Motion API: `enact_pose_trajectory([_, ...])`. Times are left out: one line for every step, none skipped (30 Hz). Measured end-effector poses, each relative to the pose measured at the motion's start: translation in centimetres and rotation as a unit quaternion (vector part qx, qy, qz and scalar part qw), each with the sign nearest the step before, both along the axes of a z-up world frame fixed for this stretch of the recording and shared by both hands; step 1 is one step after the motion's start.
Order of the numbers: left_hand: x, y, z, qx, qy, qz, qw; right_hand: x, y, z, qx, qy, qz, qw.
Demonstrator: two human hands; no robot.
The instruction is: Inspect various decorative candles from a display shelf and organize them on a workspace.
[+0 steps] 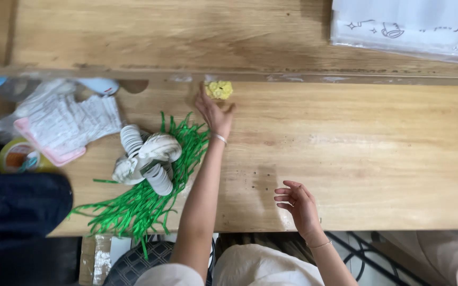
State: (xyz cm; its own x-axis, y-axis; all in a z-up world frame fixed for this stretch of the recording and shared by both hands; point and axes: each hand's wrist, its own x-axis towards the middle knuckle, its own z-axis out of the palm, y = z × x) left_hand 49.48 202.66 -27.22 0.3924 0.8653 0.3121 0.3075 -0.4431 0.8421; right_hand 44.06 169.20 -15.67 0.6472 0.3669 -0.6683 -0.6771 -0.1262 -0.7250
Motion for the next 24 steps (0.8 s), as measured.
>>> enact_pose_trajectory([-1.4,-1.0,0.4,0.005,-0.002,0.015,1.000,0.5,0.3,-0.1,0.005,-0.002,0.015,1.000])
enact_pose_trajectory([-2.9,-2.1,0.7,-0.098,-0.029,-0.030,0.994,1.0,0.6,-0.1,0.014,0.000,0.022,1.000])
enact_pose_trajectory([-4.5,-3.1,1.1,-0.198,-0.059,-0.072,0.976,1.5,0.9,-0.2,0.023,0.001,0.035,0.999])
enact_pose_trajectory([-6.5,-4.3,3.1,-0.190,-0.064,-0.052,0.978,2.1,1.3,-0.3,0.029,0.000,0.056,0.998])
enact_pose_trajectory([-8.4,-5.5,5.1,-0.122,-0.062,-0.054,0.989,2.9,2.0,-0.5,0.043,0.001,0.074,0.996])
enact_pose_trajectory([-10.2,-6.9,7.0,-0.053,-0.055,-0.055,0.996,3.5,2.6,-0.7,0.057,0.002,0.092,0.994])
enact_pose_trajectory([-12.1,-8.3,8.9,-0.048,-0.055,-0.027,0.997,4.1,2.8,-0.9,0.061,0.005,0.120,0.991])
enact_pose_trajectory([-13.8,-9.9,10.7,-0.059,-0.044,-0.028,0.997,4.6,3.1,-1.1,0.085,0.007,0.136,0.987])
enact_pose_trajectory([-15.3,-11.3,12.7,-0.067,-0.034,-0.030,0.997,5.2,3.7,-1.3,0.113,0.009,0.153,0.982])
enact_pose_trajectory([-16.6,-12.5,13.5,-0.060,-0.035,-0.002,0.998,5.5,4.3,-0.9,0.118,0.011,0.181,0.976])
enact_pose_trajectory([-17.7,-13.8,14.2,-0.072,-0.060,0.013,0.996,5.8,4.7,-0.5,0.128,0.005,0.203,0.971])
enact_pose_trajectory([-18.7,-15.2,14.9,-0.083,-0.085,0.027,0.993,6.1,5.2,-0.1,0.138,-0.001,0.225,0.964])
enact_pose_trajectory([-19.7,-16.4,14.8,-0.077,-0.088,0.054,0.992,6.2,5.4,0.6,0.141,0.001,0.252,0.957])
enact_pose_trajectory([-20.7,-17.8,14.6,-0.102,-0.113,0.090,0.984,6.1,5.6,1.2,0.145,-0.006,0.271,0.952])
enact_pose_trajectory([-21.5,-19.2,14.3,-0.125,-0.140,0.126,0.974,6.0,5.8,1.9,0.149,-0.015,0.291,0.945])
enact_pose_trajectory([-22.1,-20.6,14.5,-0.119,-0.146,0.153,0.970,6.1,6.0,2.0,0.151,-0.014,0.318,0.936])
enact_pose_trajectory([-22.9,-22.0,14.7,-0.143,-0.181,0.178,0.957,5.9,6.2,1.9,0.164,-0.008,0.335,0.928])
enact_pose_trajectory([-23.7,-23.4,14.8,-0.165,-0.217,0.201,0.941,5.5,6.4,1.9,0.177,-0.002,0.351,0.919])
enact_pose_trajectory([-24.5,-24.9,15.7,-0.157,-0.222,0.227,0.935,5.1,6.6,1.6,0.179,0.003,0.376,0.909])
enact_pose_trajectory([-25.3,-26.4,16.6,-0.164,-0.199,0.260,0.931,4.4,6.8,1.4,0.196,0.016,0.396,0.897])
enact_pose_trajectory([-26.3,-27.9,17.6,-0.173,-0.175,0.292,0.924,3.6,6.9,1.1,0.213,0.032,0.415,0.884])
enact_pose_trajectory([-27.4,-29.3,17.8,-0.167,-0.180,0.317,0.916,2.2,7.0,1.6,0.214,0.037,0.439,0.872])
enact_pose_trajectory([-28.5,-30.8,18.1,-0.160,-0.209,0.316,0.911,0.8,7.0,2.2,0.218,0.041,0.452,0.864])
enact_pose_trajectory([-29.7,-32.3,18.4,-0.152,-0.237,0.315,0.906,-0.8,6.9,2.8,0.221,0.044,0.465,0.856])
